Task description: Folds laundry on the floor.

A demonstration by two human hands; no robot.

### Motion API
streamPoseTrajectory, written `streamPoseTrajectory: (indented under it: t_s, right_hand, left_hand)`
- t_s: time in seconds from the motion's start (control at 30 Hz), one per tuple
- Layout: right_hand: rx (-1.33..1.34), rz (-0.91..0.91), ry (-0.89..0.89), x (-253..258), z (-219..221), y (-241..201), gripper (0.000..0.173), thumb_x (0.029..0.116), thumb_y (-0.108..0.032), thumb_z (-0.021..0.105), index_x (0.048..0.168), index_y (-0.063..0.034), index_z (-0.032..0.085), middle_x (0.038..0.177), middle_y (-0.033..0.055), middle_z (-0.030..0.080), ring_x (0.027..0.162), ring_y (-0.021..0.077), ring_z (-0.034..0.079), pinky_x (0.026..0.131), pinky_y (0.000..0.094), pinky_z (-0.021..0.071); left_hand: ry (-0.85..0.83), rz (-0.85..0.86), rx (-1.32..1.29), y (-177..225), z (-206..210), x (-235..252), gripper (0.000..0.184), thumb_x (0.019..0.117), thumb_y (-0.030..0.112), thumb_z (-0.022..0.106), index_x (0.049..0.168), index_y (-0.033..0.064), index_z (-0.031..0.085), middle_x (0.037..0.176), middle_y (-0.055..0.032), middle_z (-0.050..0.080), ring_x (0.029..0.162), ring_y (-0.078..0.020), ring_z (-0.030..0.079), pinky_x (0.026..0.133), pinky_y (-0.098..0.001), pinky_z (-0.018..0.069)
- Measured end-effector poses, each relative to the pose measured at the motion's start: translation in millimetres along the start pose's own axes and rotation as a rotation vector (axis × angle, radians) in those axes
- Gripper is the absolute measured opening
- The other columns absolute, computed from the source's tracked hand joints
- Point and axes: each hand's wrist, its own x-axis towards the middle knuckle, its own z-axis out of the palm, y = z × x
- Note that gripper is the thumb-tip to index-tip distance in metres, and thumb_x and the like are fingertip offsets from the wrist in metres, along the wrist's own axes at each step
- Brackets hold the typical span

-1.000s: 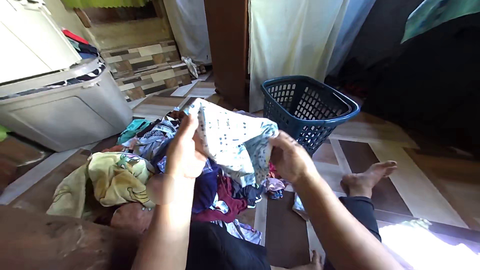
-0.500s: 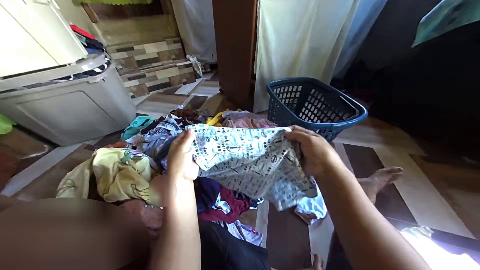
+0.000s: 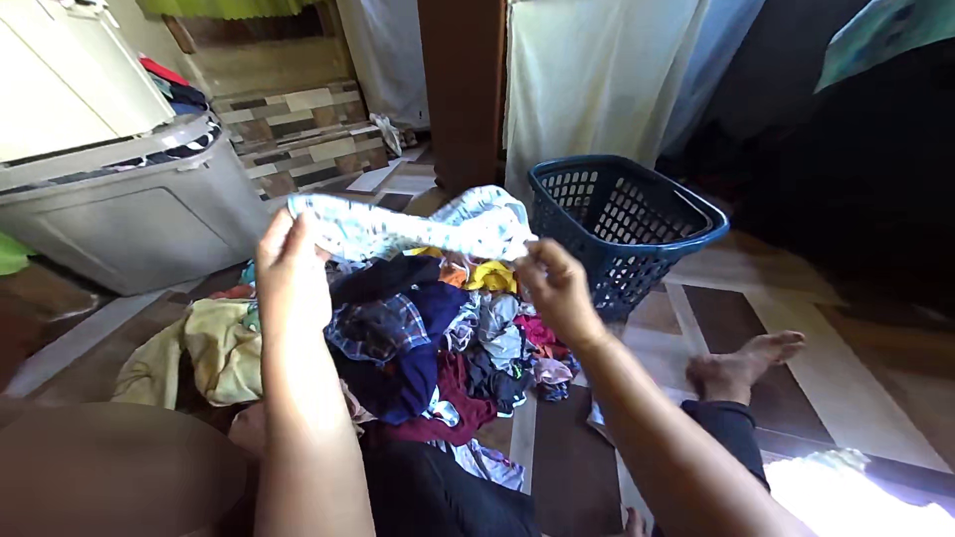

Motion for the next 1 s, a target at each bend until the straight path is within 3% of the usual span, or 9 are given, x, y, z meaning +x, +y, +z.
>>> streamPoseTrajectory:
  t_s: [0.07, 0.17, 0.3, 0.47, 0.57, 0.77, 0.83, 0.93, 1.0]
  right_hand:
    - [-0.124, 0.153, -0.118, -20, 28, 29, 0.025, 0.1014, -0.008, 0.058, 0.119, 0.0077, 0.066, 0.104, 0.0211, 0.071, 0.096, 0.0290, 0.070, 0.090, 0.0492, 0.0566]
    - [-0.229, 0.448, -0.380, -60, 63, 62, 0.033, 0.1060, -0.020, 0.051, 0.125, 0.0017, 0.068, 0.118, 0.0213, 0.071, 0.115, 0.0371, 0.066, 0.104, 0.0616, 0.0460]
    - [-0.236, 0.658, -0.572, -105, 87, 81, 0.037, 0.1083, -0.024, 0.048, 0.130, 0.0000, 0.065, 0.124, 0.0228, 0.068, 0.122, 0.0403, 0.062, 0.106, 0.0659, 0.0405]
    - [-0.220, 0.728, -0.763, -116, 87, 89, 0.040, 0.1100, -0.027, 0.045, 0.135, -0.0013, 0.063, 0.135, 0.0214, 0.063, 0.132, 0.0389, 0.055, 0.110, 0.0688, 0.0329]
    - [-0.194, 0.714, -0.793, -117, 89, 90, 0.042, 0.1099, -0.031, 0.046, 0.136, -0.0018, 0.061, 0.128, 0.0231, 0.065, 0.124, 0.0409, 0.059, 0.105, 0.0701, 0.0357]
    - [-0.100, 0.738, -0.753, -123, 92, 87, 0.063, 0.1079, -0.025, 0.050, 0.160, 0.0007, 0.024, 0.118, 0.0296, 0.065, 0.111, 0.0440, 0.063, 0.102, 0.0628, 0.0447]
    - [-0.116, 0.714, -0.716, -130, 91, 85, 0.063, 0.1059, -0.024, 0.053, 0.155, 0.0060, 0.029, 0.112, 0.0280, 0.066, 0.107, 0.0422, 0.065, 0.100, 0.0596, 0.0477]
    - [-0.147, 0.656, -0.611, -149, 88, 85, 0.047, 0.1028, -0.026, 0.059, 0.132, 0.0102, 0.050, 0.107, 0.0255, 0.068, 0.101, 0.0389, 0.068, 0.095, 0.0550, 0.0519]
    - [-0.152, 0.614, -0.539, -170, 85, 87, 0.047, 0.0991, -0.022, 0.064, 0.130, 0.0121, 0.054, 0.122, 0.0289, 0.065, 0.111, 0.0400, 0.067, 0.100, 0.0532, 0.0512]
  left_hand:
    - [0.057, -0.184, 0.199, -31, -22, -27, 0.023, 0.1066, 0.017, 0.047, 0.123, 0.0049, 0.058, 0.107, -0.0005, 0.065, 0.094, -0.0080, 0.065, 0.088, -0.0328, 0.0564]
    - [0.113, -0.513, 0.444, -86, -46, -76, 0.032, 0.1058, 0.011, 0.049, 0.132, -0.0067, 0.056, 0.124, -0.0241, 0.061, 0.107, -0.0283, 0.061, 0.092, -0.0471, 0.0511]
    - [0.183, -0.675, 0.501, -124, -59, -128, 0.033, 0.1045, 0.006, 0.049, 0.132, -0.0103, 0.056, 0.128, -0.0281, 0.060, 0.114, -0.0307, 0.060, 0.098, -0.0455, 0.0491]
    - [0.204, -0.628, 0.473, -122, -56, -136, 0.034, 0.1034, 0.003, 0.047, 0.133, -0.0107, 0.055, 0.130, -0.0274, 0.059, 0.115, -0.0283, 0.060, 0.098, -0.0425, 0.0489]
    - [0.160, -0.560, 0.529, -120, -52, -135, 0.034, 0.1013, 0.001, 0.048, 0.133, -0.0109, 0.055, 0.130, -0.0277, 0.060, 0.115, -0.0279, 0.060, 0.099, -0.0415, 0.0483]
    - [0.282, -0.366, 0.273, -116, -59, -144, 0.037, 0.0954, 0.001, 0.045, 0.130, -0.0120, 0.052, 0.123, -0.0164, 0.060, 0.101, -0.0107, 0.061, 0.087, -0.0283, 0.0529]
    - [0.276, -0.287, 0.173, -113, -67, -148, 0.041, 0.0915, 0.002, 0.045, 0.130, -0.0102, 0.050, 0.117, -0.0081, 0.062, 0.097, -0.0056, 0.063, 0.084, -0.0252, 0.0547]
    - [0.230, -0.219, 0.100, -119, -80, -154, 0.032, 0.0886, 0.002, 0.045, 0.118, -0.0041, 0.056, 0.106, 0.0033, 0.067, 0.095, -0.0025, 0.065, 0.083, -0.0253, 0.0564]
    - [0.211, -0.217, 0.156, -125, -88, -159, 0.025, 0.0869, 0.001, 0.045, 0.105, -0.0017, 0.062, 0.099, 0.0059, 0.068, 0.092, -0.0005, 0.065, 0.083, -0.0238, 0.0554]
